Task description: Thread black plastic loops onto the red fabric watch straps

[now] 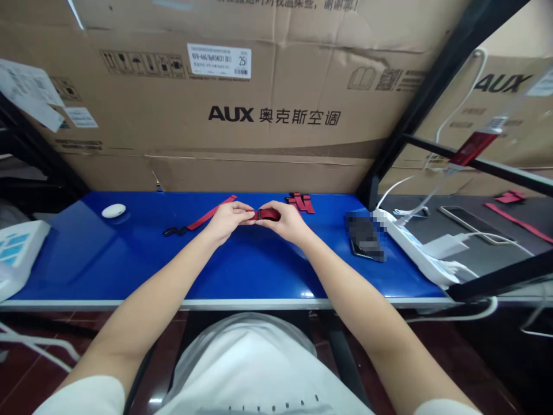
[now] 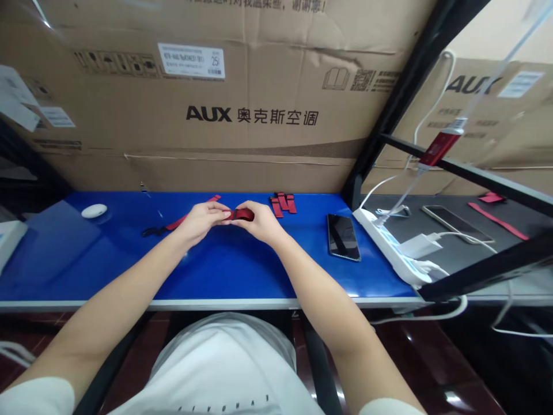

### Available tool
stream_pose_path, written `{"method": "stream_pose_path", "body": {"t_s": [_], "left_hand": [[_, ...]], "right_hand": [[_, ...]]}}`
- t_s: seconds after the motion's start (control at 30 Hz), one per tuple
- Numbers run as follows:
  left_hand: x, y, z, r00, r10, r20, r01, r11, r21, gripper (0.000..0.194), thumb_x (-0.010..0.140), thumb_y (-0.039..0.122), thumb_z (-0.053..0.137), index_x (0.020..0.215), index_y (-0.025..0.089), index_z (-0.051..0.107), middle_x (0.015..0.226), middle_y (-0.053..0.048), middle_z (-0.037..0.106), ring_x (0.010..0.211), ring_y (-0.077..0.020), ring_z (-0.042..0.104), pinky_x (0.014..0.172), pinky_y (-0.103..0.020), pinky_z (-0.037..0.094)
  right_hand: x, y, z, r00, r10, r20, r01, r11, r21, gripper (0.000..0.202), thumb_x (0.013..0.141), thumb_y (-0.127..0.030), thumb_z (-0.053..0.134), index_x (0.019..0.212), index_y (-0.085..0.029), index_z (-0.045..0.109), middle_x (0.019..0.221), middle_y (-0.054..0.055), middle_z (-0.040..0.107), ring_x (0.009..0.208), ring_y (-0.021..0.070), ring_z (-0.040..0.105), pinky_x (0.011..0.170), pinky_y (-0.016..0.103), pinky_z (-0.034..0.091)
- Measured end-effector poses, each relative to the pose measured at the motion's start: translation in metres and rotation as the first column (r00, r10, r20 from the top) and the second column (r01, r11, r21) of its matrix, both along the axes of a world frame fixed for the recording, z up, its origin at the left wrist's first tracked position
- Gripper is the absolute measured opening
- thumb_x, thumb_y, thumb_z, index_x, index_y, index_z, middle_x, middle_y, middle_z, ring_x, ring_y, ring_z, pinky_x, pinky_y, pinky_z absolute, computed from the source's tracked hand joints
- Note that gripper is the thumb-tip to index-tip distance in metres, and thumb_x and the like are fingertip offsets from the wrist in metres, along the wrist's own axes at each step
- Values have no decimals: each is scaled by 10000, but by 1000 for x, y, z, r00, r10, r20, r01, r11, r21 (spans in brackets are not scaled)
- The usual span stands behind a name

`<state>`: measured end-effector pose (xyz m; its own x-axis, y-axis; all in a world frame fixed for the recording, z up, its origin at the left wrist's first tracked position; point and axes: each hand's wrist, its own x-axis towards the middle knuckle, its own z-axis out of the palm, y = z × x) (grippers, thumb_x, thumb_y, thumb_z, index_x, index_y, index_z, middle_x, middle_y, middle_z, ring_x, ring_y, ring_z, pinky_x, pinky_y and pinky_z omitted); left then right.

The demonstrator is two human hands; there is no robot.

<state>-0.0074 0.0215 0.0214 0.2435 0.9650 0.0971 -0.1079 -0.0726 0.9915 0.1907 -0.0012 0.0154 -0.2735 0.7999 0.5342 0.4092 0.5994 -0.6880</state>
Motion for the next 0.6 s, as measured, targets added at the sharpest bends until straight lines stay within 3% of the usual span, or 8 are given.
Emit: {"method": "stream_pose_path", "body": {"t_s": [0.1,0.2,0.3,0.37,0.47,0.6], "left_hand": [[-8,4,0,996,61,-65,-61,998,9,263,611,191,836,800,100,678,699,-77,705,656,-221,710,796,-441,591],[-14,4,1,963,29,-266,-15,998,55,218,667,221,793,834,114,702,699,-64,711,638,-206,704,741,-394,592],[-17,0,1,807,-104,-582,191,977,90,231,722,266,749,915,140,738,727,-53,719,681,-194,698,739,-342,567],[-17,-3,-2,675,-137,-725,339,930,140,285,707,280,766,969,166,754,813,-54,723,745,-198,689,753,-317,549],[-14,-4,-10,559,-14,-829,451,845,289,331,712,304,779,1026,199,758,935,-58,685,800,-203,663,775,-321,536],[-4,-3,-27,537,221,-814,454,737,500,244,813,341,702,1003,202,765,1092,-84,639,1029,-243,616,971,-377,474]], "right_hand": [[9,7,-2,996,-43,73,46,998,-48,373,719,-365,769,1016,-160,674,894,48,687,768,185,613,751,319,484],[16,19,-8,983,-8,183,19,998,-59,341,710,-324,778,999,-165,691,884,41,682,766,181,605,749,322,487],[19,32,-16,950,37,309,-29,999,-31,309,734,-258,756,1029,-186,703,1035,69,685,987,220,612,915,368,470],[20,37,-22,920,16,392,14,997,-73,425,755,-257,740,1168,-194,665,1207,99,648,1166,250,560,1026,405,420],[27,37,-27,863,-19,504,135,971,-196,584,855,-315,634,1403,-179,486,1469,129,462,1382,268,394,1143,430,311],[49,31,-25,782,-27,623,250,929,-274,557,947,-277,458,1478,-132,375,1577,110,272,1468,240,236,1197,379,217]]}}
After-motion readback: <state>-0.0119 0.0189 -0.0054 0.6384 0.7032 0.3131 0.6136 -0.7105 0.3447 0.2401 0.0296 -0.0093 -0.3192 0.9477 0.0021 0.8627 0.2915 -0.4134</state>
